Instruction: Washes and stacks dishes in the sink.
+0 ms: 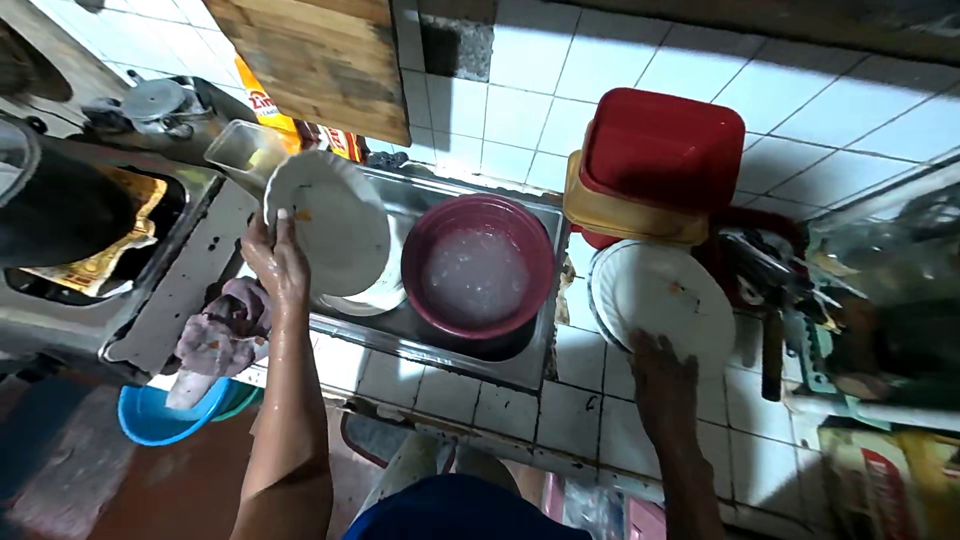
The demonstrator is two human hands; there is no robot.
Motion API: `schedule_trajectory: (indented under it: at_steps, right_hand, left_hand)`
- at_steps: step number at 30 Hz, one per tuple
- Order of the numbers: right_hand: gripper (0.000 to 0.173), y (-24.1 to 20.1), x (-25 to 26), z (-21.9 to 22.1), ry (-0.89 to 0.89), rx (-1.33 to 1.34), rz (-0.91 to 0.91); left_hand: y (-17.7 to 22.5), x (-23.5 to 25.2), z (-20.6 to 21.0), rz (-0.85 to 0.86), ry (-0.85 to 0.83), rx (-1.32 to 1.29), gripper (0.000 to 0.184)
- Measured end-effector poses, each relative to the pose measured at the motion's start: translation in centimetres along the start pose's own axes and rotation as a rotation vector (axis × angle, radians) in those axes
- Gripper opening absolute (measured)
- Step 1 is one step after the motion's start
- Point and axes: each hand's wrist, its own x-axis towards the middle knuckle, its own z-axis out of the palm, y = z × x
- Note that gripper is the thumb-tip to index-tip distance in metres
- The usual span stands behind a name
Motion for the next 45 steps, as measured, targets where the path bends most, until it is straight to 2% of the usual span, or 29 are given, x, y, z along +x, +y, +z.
schedule_trajectory:
  at_steps: [2,4,7,10,13,16,19,21,23,25,26,28,31,32,35,37,39,42,45]
  right_hand:
    - [0.044,-0.8,0.4,0.1,0.029,0.046,0.019]
    - [0.041,-3.4,1.0,0.7,0.122,0.154,-0.005]
    - [0.032,-9.0,2.5,4.1,0.14,0.406,-0.144]
    - [0.028,-14.0,5.2,8.1,-0.112,0.475,-0.26]
    - [0.033,-16.4,8.1,11.1,-0.414,0.46,-0.263]
    - [0.029,-16.4,10.9,11.7,-0.752,0.284,-0.234]
    - [0.029,-14.5,14.4,12.7,-0.926,-0.014,-0.162]
    - [0.033,-13.3,17.0,14.1,-0.916,-0.107,-0.04]
    - [0.036,-13.2,18.9,16.9,-0.788,-0.149,0.061]
    - [0.043,-14.6,19.2,19.7,-0.644,-0.146,0.083]
    - [0.048,-15.6,18.9,20.6,-0.633,-0.116,0.073]
    - [0.054,-17.1,17.2,20.7,-0.738,-0.02,-0.053]
    - [0.06,-15.5,15.3,18.8,-0.823,0.055,-0.251]
    - [0.064,-14.0,15.7,18.1,-0.806,0.038,-0.253]
    - [0.078,-12.6,19.5,18.0,-0.827,-0.11,-0.067]
    - [0.067,-13.7,21.5,20.2,-0.807,-0.11,-0.002]
    - [0.049,-16.3,21.8,22.0,-0.831,-0.033,0.013]
    - [0.052,-18.4,19.7,23.8,-0.795,0.115,-0.135]
    - [0.061,-16.8,17.4,22.8,-0.841,0.067,-0.352]
  left_hand:
    - [2.0,-0.1,0.1,-0.068,0.008,-0.173,0.037]
    - [3.8,-0.9,1.0,-0.125,-0.063,-0.255,0.033]
    - [5.2,-3.2,4.3,-0.115,-0.284,-0.076,0.04]
    - [4.9,-5.0,9.2,-0.093,-0.477,0.079,0.044]
    - [3.0,-6.0,13.9,-0.189,-0.56,0.099,0.044]
    - [-0.9,-5.8,18.2,-0.343,-0.606,-0.02,0.051]
    - [-3.4,-6.0,20.1,-0.556,-0.676,-0.204,0.053]
    - [-4.7,-6.4,20.6,-0.646,-0.7,-0.278,0.049]
    - [-6.1,-6.8,22.1,-0.679,-0.677,-0.274,0.049]
    - [-6.9,-7.1,23.5,-0.658,-0.643,-0.249,0.051]
    - [-6.8,-7.1,24.2,-0.651,-0.618,-0.25,0.052]
    - [-6.8,-7.0,24.8,-0.654,-0.605,-0.255,0.051]
    - [-6.4,-6.8,23.9,-0.613,-0.675,-0.3,0.043]
    - [-6.4,-6.8,23.7,-0.604,-0.703,-0.308,0.043]
    - [-6.6,-7.4,24.0,-0.632,-0.728,-0.257,0.042]
    - [-6.3,-7.6,23.8,-0.662,-0.721,-0.235,0.039]
    - [-6.2,-6.9,24.0,-0.691,-0.722,-0.216,0.041]
    - [-6.5,-7.0,24.6,-0.728,-0.716,-0.234,0.043]
    - [-6.5,-7.1,23.9,-0.67,-0.808,-0.169,0.04]
